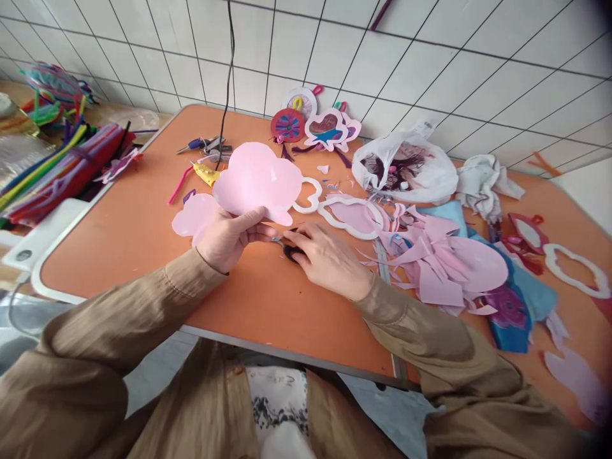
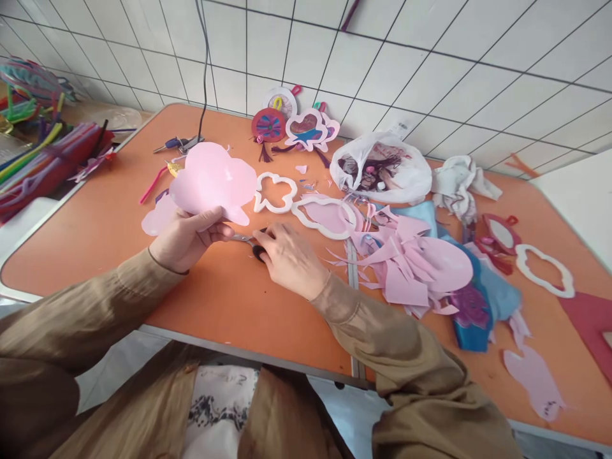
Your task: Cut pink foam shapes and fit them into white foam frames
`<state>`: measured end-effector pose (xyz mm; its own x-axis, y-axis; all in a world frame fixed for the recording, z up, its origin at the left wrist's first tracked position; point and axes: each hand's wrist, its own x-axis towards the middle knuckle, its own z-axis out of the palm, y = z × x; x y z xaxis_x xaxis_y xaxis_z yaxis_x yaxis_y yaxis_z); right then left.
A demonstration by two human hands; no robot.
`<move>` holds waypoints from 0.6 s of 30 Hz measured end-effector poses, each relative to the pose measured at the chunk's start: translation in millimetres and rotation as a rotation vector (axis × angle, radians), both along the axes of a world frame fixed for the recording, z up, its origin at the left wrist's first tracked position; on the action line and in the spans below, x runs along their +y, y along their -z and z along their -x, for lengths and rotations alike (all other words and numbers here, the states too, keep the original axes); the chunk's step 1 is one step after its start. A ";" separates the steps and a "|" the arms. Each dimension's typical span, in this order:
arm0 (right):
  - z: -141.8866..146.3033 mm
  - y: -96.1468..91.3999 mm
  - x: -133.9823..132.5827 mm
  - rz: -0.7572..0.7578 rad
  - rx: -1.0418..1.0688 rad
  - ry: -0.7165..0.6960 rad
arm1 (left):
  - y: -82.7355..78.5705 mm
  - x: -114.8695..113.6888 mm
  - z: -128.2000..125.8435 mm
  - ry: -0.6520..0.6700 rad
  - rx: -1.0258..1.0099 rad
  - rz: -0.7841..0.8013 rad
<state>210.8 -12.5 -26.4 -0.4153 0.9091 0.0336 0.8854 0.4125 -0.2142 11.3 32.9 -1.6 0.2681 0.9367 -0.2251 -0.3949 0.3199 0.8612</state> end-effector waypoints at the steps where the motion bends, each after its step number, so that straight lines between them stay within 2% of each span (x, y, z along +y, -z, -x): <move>1: 0.1 -1.6 -0.2 0.015 -0.018 -0.006 | 0.3 -0.2 0.1 0.002 0.001 -0.013; 5: 0.5 -12.8 -5.0 0.059 -0.101 -0.006 | 1.8 -0.2 0.9 -0.020 0.013 -0.072; 8: -4.3 -17.6 -6.6 0.050 -0.040 0.010 | 0.6 1.6 2.7 -0.081 0.052 -0.122; 12: -18.8 -8.0 5.3 0.006 0.317 0.010 | -4.9 7.0 8.0 -0.238 0.097 -0.192; 15: -28.9 4.3 20.2 0.122 0.631 0.036 | -8.3 11.1 12.2 -0.346 0.075 -0.214; 18: -33.3 8.6 28.9 0.252 0.903 0.045 | -7.7 12.7 13.6 -0.368 0.044 -0.194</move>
